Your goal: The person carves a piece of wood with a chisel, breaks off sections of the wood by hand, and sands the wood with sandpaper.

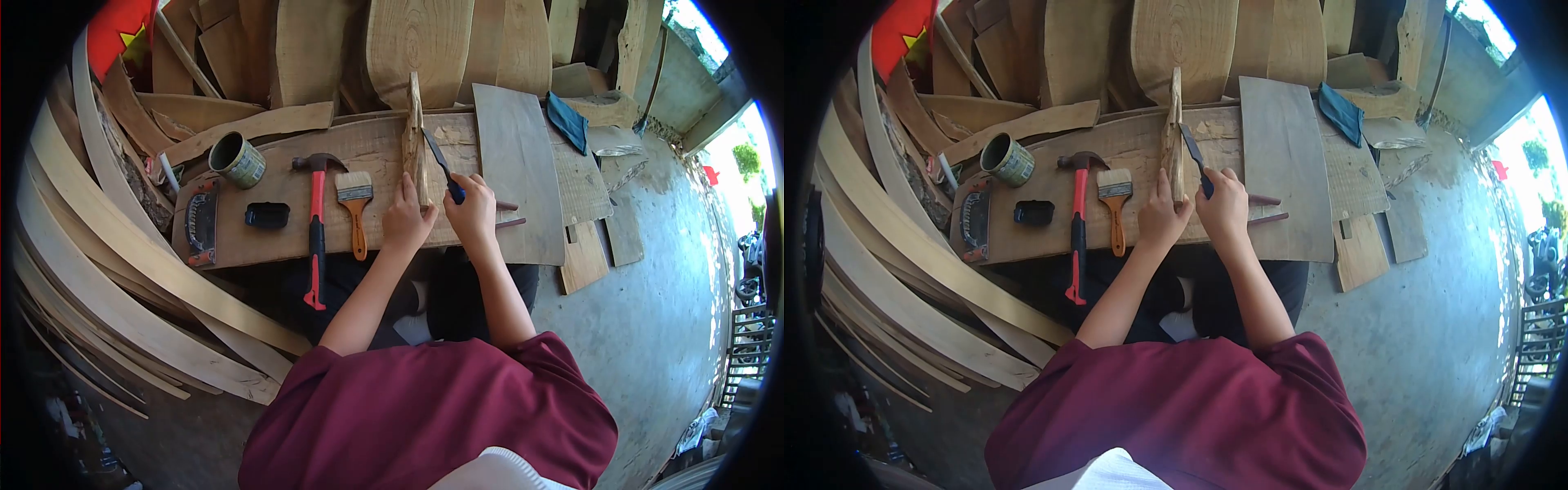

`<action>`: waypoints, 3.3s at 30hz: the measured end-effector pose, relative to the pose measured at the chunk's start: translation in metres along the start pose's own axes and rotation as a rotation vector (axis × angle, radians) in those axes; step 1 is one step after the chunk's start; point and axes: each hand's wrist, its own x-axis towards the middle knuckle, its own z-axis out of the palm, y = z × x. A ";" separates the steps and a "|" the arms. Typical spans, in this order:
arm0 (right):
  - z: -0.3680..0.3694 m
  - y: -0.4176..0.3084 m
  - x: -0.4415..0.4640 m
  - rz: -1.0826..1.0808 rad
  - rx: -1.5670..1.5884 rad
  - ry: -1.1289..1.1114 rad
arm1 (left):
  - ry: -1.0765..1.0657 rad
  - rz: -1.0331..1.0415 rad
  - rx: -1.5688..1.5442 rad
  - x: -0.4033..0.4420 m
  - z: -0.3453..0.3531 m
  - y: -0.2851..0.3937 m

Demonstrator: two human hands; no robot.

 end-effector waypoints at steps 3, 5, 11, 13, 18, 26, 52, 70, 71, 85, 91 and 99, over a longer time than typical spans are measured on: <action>-0.009 -0.001 -0.017 0.027 0.000 -0.028 | 0.014 0.011 -0.012 -0.001 0.002 0.000; -0.016 -0.002 -0.031 0.025 0.020 -0.044 | 0.032 0.025 -0.017 -0.001 0.004 -0.002; -0.002 0.001 -0.009 0.050 0.025 -0.045 | -0.018 -0.005 -0.006 -0.002 -0.005 0.003; 0.005 0.004 0.002 0.006 0.044 -0.026 | 0.010 0.007 -0.027 -0.002 -0.001 -0.002; -0.008 -0.002 -0.028 0.033 0.053 -0.030 | 0.027 0.018 -0.042 -0.002 0.007 0.001; 0.021 0.010 0.014 -0.026 0.015 0.067 | 0.006 0.021 -0.004 -0.002 0.002 0.003; -0.007 0.004 0.014 -0.014 -0.163 -0.095 | 0.046 0.060 0.032 -0.001 0.006 -0.001; 0.005 0.012 0.018 -0.046 -0.092 -0.025 | 0.062 0.071 0.028 -0.001 0.007 0.002; 0.001 0.010 0.012 -0.048 -0.093 -0.022 | 0.052 0.063 0.031 -0.002 0.006 0.002; 0.008 0.014 0.031 -0.070 -0.120 -0.041 | 0.076 0.072 0.032 -0.003 0.008 0.003; -0.006 0.010 0.012 0.028 -0.091 -0.104 | 0.123 0.097 0.029 -0.002 0.010 0.000; -0.003 0.021 0.038 -0.053 -0.100 -0.088 | 0.113 0.091 0.021 -0.003 0.011 0.001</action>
